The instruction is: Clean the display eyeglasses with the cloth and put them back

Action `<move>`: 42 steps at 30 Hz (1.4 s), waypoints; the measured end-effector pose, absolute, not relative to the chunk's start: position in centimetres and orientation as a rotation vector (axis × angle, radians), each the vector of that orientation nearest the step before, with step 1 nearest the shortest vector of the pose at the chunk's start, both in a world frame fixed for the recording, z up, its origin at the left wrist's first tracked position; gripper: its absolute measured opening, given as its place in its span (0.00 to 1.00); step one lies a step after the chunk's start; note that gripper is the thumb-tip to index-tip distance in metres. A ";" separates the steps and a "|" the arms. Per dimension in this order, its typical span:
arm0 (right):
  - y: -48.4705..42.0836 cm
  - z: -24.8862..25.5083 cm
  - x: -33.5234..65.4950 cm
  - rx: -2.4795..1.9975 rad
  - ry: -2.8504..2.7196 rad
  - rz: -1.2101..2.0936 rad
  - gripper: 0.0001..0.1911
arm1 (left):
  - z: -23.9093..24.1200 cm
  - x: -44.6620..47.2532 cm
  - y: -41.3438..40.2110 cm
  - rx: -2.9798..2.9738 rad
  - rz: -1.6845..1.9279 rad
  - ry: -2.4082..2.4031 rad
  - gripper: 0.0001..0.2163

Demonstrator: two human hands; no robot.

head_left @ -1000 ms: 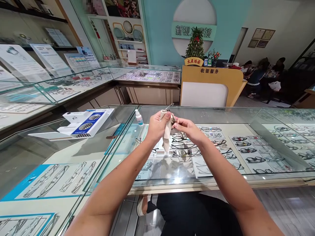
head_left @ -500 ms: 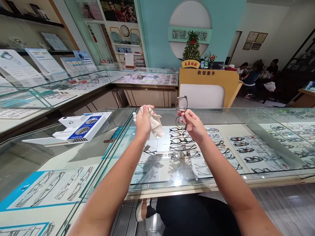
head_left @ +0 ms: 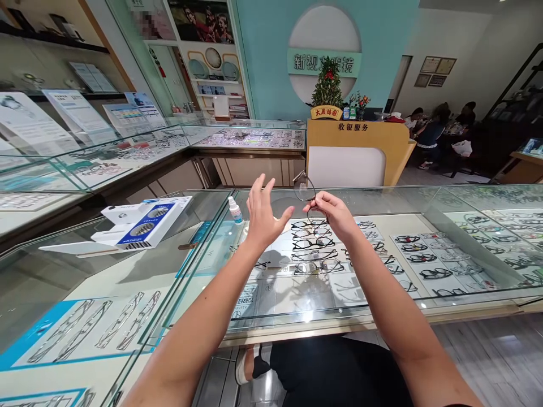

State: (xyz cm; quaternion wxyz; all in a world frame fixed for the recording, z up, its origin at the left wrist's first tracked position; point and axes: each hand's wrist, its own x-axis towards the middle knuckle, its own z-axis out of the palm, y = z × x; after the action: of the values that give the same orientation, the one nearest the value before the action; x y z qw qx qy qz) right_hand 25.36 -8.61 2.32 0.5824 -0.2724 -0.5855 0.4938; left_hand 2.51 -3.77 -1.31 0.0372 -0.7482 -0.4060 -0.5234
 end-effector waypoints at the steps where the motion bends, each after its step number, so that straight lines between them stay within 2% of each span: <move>1: -8.5 2.3 25.5 -0.659 -1.422 1.124 0.23 | -1.0 2.7 -4.1 -2.289 -1.620 -1.123 0.43; 5: -8.6 2.5 26.0 -0.696 -1.556 1.125 0.22 | 0.2 2.7 -5.1 -2.347 -1.645 -0.805 0.40; 10: -9.3 3.2 26.6 -0.740 -1.650 1.167 0.23 | 0.8 2.5 -5.6 -2.461 -1.552 -0.825 0.32; 15: -10.5 4.2 26.8 -0.718 -1.701 1.179 0.22 | 2.0 2.3 -6.5 -2.496 -1.583 -0.836 0.33; 18: -11.3 5.7 26.8 -0.690 -1.761 1.166 0.23 | 3.4 2.0 -7.5 -2.488 -1.651 -0.741 0.31; 23: -12.5 10.7 27.6 -0.676 -1.880 0.891 0.27 | 8.0 1.4 -8.3 -2.366 -1.794 -0.506 0.28; 27: -13.4 14.4 28.1 -0.603 -1.852 0.575 0.22 | 12.2 1.6 -7.6 -2.203 -2.018 -0.552 0.32; 29: -13.7 15.3 27.9 -0.588 -1.804 0.367 0.24 | 13.5 2.0 -7.2 -2.151 -2.128 -0.537 0.32; 32: -14.1 15.4 27.2 -0.641 -1.744 0.100 0.30 | 14.1 2.6 -6.9 -2.124 -2.210 -0.504 0.32; 34: -14.2 15.1 27.0 -0.681 -1.722 0.002 0.30 | 13.9 2.9 -6.9 -2.130 -2.216 -0.505 0.33; 42: -14.0 14.8 27.4 -0.723 -1.685 -0.030 0.25 | 13.4 2.9 -8.0 -2.272 -2.198 -0.543 0.31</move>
State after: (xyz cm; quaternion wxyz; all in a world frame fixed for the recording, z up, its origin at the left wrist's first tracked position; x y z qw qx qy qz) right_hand 27.41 -13.98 14.76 0.6082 -0.3130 -0.7294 -0.0132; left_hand 2.91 -7.99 13.39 -0.0330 -0.7079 -0.1693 -0.6849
